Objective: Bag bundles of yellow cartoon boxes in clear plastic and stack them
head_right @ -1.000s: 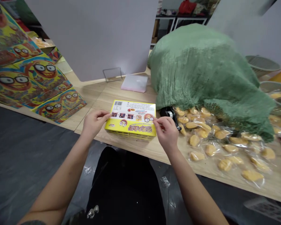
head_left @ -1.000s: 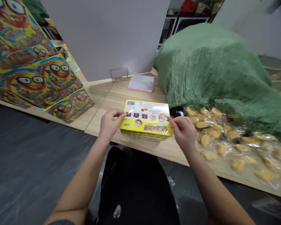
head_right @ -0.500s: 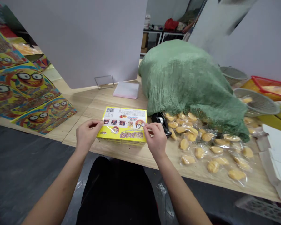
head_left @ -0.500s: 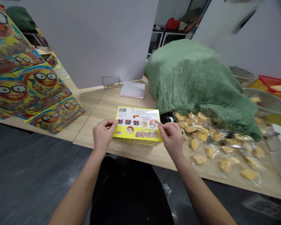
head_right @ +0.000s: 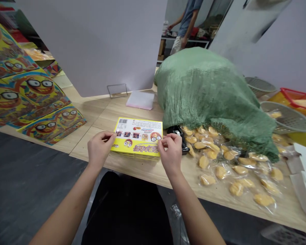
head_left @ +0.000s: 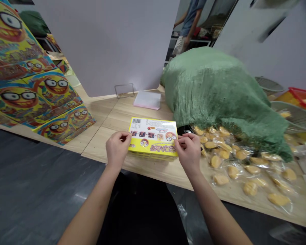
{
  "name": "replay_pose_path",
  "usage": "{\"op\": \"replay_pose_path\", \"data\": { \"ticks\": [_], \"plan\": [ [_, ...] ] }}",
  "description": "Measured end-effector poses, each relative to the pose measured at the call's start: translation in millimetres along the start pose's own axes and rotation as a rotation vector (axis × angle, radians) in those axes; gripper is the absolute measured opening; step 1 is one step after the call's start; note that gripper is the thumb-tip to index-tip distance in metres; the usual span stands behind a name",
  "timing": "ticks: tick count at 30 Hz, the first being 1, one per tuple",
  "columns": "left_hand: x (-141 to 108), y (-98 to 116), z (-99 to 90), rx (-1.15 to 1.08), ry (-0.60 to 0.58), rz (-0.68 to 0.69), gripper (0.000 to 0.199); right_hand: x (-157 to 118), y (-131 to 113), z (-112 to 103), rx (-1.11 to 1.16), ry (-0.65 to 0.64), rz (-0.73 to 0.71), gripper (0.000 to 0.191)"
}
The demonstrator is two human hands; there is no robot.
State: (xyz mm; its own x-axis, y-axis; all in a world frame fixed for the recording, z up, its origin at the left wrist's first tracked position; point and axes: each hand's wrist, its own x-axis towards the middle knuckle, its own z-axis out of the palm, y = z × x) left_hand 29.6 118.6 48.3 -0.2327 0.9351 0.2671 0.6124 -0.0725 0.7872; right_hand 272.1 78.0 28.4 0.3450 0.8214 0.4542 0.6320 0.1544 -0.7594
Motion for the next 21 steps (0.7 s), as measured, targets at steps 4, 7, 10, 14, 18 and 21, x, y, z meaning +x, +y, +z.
{"op": "replay_pose_path", "data": {
  "ticks": [4, 7, 10, 14, 18, 21],
  "plan": [
    [-3, -2, 4.8, 0.0, 0.009, 0.041, 0.016, 8, 9, 4, 0.005, -0.056, 0.119, 0.018],
    [2, -11, 6.2, -0.083, 0.043, 0.005, 0.036, 12, 20, 6, 0.176, -0.123, 0.291, 0.023],
    [14, -16, -2.2, -0.119, -0.058, -0.018, 0.057, 12, 27, 1, 0.328, -0.207, 0.511, 0.033],
    [17, 5, -19.2, 0.156, -0.096, 0.327, 0.05, 9, 5, -8, -0.001, -0.065, 0.246, 0.043],
    [0, 20, -16.3, 0.43, -0.417, 0.669, 0.057, 2, -29, -5, -0.414, -0.423, -0.349, 0.054],
    [-10, 7, -9.9, 0.493, -0.483, 0.633, 0.068, -5, -21, -11, -0.593, -0.531, -0.353, 0.061]
  ]
}}
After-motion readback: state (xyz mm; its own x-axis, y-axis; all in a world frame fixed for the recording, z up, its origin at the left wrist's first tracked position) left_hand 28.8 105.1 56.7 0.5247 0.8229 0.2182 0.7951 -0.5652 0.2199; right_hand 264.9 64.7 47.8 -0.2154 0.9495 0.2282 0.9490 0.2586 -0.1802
